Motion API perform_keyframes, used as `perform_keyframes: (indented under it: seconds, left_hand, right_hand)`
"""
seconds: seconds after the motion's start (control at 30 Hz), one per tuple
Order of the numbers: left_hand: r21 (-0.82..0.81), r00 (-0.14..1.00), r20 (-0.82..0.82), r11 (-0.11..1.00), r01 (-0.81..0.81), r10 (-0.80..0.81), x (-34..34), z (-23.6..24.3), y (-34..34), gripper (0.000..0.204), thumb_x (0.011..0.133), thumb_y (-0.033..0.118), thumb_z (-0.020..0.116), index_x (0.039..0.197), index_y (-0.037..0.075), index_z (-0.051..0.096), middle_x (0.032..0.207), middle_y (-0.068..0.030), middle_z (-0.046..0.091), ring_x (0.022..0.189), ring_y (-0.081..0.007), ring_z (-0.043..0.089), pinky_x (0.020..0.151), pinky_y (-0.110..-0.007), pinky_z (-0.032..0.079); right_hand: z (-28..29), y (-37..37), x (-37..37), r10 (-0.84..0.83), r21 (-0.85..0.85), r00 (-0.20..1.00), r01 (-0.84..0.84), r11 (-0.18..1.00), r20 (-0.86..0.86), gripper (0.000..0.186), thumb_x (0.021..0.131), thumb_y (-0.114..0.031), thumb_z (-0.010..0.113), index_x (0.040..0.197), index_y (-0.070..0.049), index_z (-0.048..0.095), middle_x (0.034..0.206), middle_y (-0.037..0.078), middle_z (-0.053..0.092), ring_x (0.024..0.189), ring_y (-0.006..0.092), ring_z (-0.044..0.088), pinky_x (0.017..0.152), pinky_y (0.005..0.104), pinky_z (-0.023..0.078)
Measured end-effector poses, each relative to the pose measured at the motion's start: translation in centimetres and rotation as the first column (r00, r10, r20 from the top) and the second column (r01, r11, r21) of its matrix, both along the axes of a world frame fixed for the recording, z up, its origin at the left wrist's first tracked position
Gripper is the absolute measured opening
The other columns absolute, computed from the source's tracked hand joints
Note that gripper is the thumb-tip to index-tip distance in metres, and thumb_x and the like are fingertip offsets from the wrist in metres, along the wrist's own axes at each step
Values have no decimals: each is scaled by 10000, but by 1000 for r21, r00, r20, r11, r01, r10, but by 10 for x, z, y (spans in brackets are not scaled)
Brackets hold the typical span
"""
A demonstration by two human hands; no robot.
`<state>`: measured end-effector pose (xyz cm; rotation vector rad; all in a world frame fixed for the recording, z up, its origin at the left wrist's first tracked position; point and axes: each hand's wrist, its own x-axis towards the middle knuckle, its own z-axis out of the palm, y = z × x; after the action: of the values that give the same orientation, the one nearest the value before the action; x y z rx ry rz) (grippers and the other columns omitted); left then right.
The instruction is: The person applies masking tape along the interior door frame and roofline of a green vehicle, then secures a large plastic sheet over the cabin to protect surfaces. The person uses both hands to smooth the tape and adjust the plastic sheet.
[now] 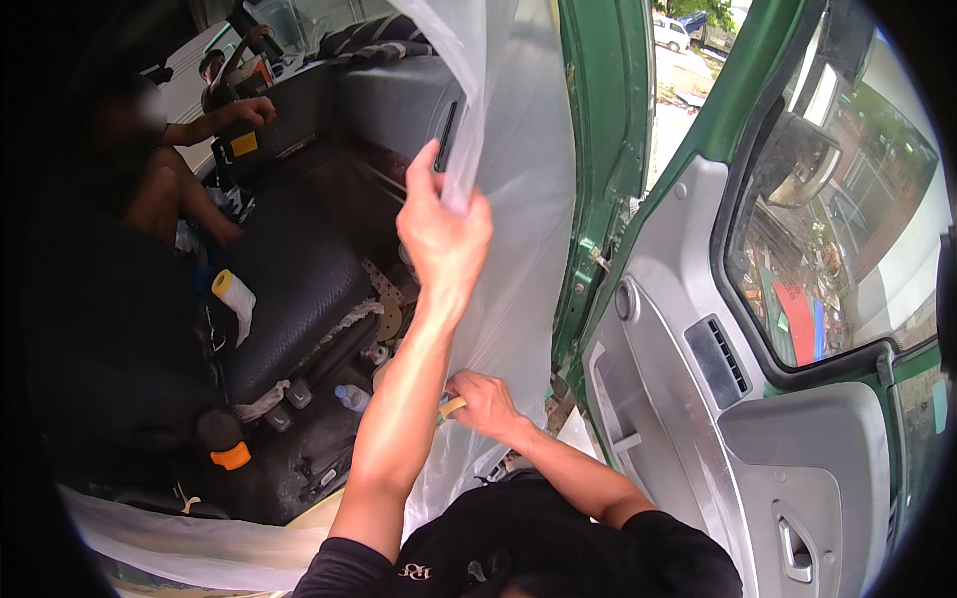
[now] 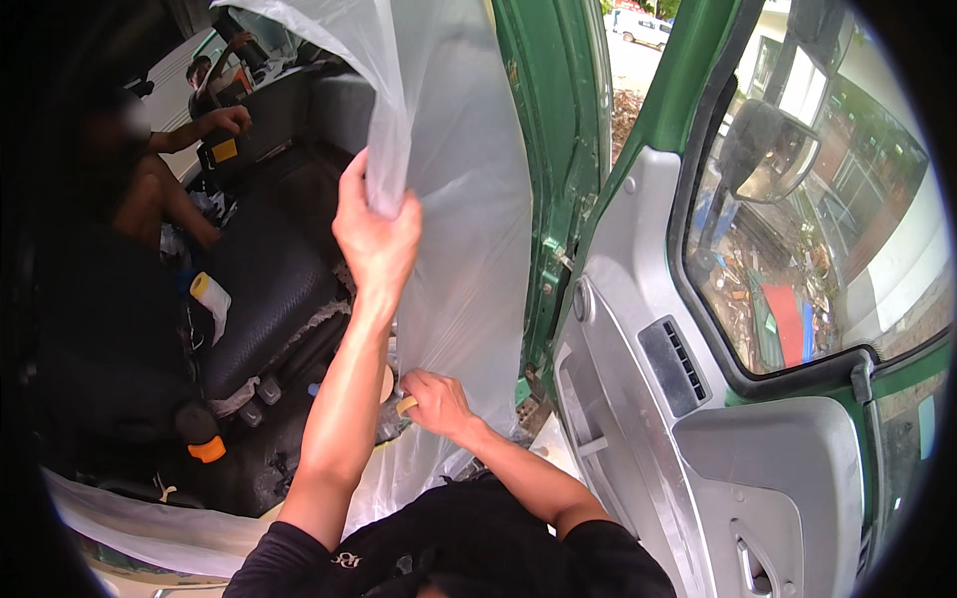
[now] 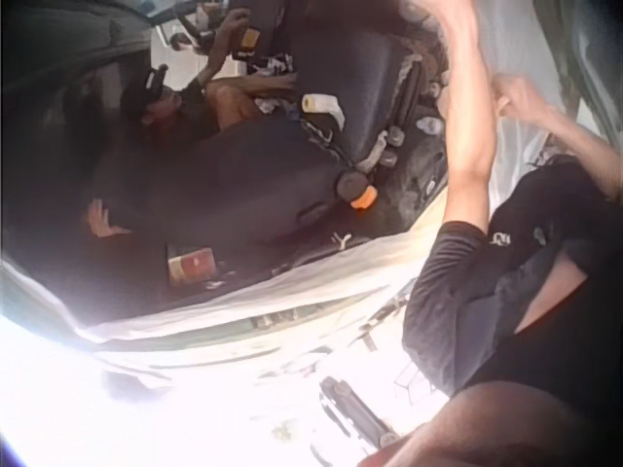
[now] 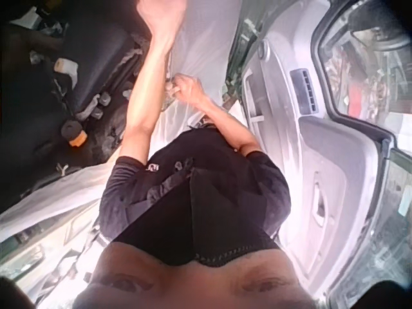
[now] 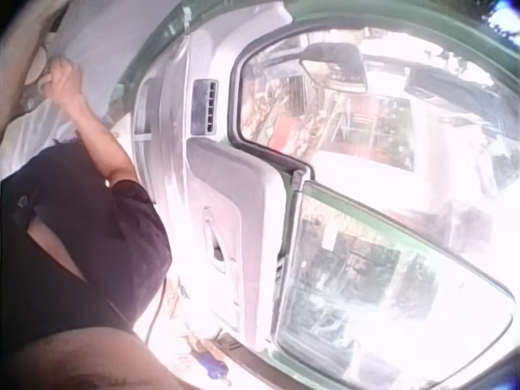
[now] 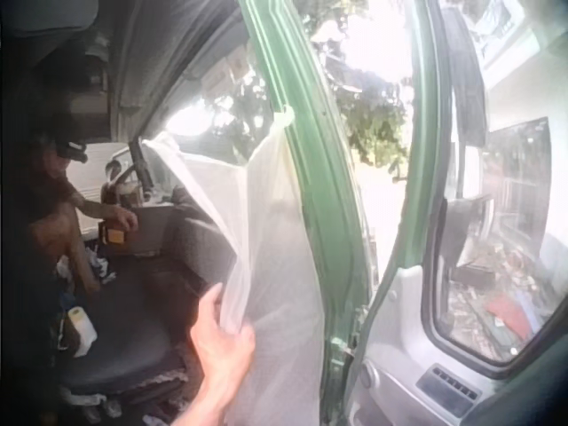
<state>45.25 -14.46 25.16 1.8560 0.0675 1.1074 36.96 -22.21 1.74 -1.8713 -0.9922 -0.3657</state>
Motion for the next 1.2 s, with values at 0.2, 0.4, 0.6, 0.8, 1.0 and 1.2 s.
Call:
perform_keyframes:
  seconds: [0.2,0.4,0.6,0.8,1.0,1.2]
  left_hand:
    - [-93,971,206,990,-106,123,-34,-8,90,311,809,-8,664,1117,-26,702,934,-45,700,670,-45,601,625,-208,483]
    - [-249,974,193,966,-72,122,-41,-18,174,198,929,59,718,1105,-33,727,901,-33,720,667,-39,571,617,-196,457]
    - [-492,971,154,838,236,-183,-38,-31,208,137,976,93,687,1087,14,710,972,-26,723,824,-96,632,745,-250,492]
    - [-687,873,118,596,416,-473,-23,-29,221,53,1000,42,569,1033,58,608,997,-66,691,932,-177,671,852,-334,555]
    - [-713,829,263,479,511,-493,-10,-37,221,87,1024,36,523,1081,50,588,1031,-94,663,926,-200,672,846,-358,588]
    - [-633,535,469,155,758,-703,-24,-16,183,701,955,459,703,1438,9,466,1336,-137,576,1244,-257,563,1066,-449,478]
  right_hand:
    - [-5,-6,4,51,22,999,-52,998,11,218,714,17,680,904,-49,598,804,95,642,696,328,668,593,429,527]
    - [15,1,20,121,-48,992,-120,992,36,204,750,-38,739,910,-61,615,794,84,646,693,311,674,598,414,527]
    - [51,0,35,290,-31,957,-291,956,-24,149,836,-113,797,863,-45,668,799,90,681,664,257,684,587,370,519]
    - [141,-11,63,96,283,995,-87,955,-20,254,798,15,822,1016,6,693,1000,85,692,692,113,665,580,261,518]
    - [187,-6,93,-29,291,998,46,955,-62,548,802,-144,866,1254,27,606,1170,188,662,744,188,701,663,331,560]
    - [145,36,83,101,171,978,-70,983,-183,774,772,-162,894,1418,-7,497,1199,204,677,789,219,724,721,359,580]
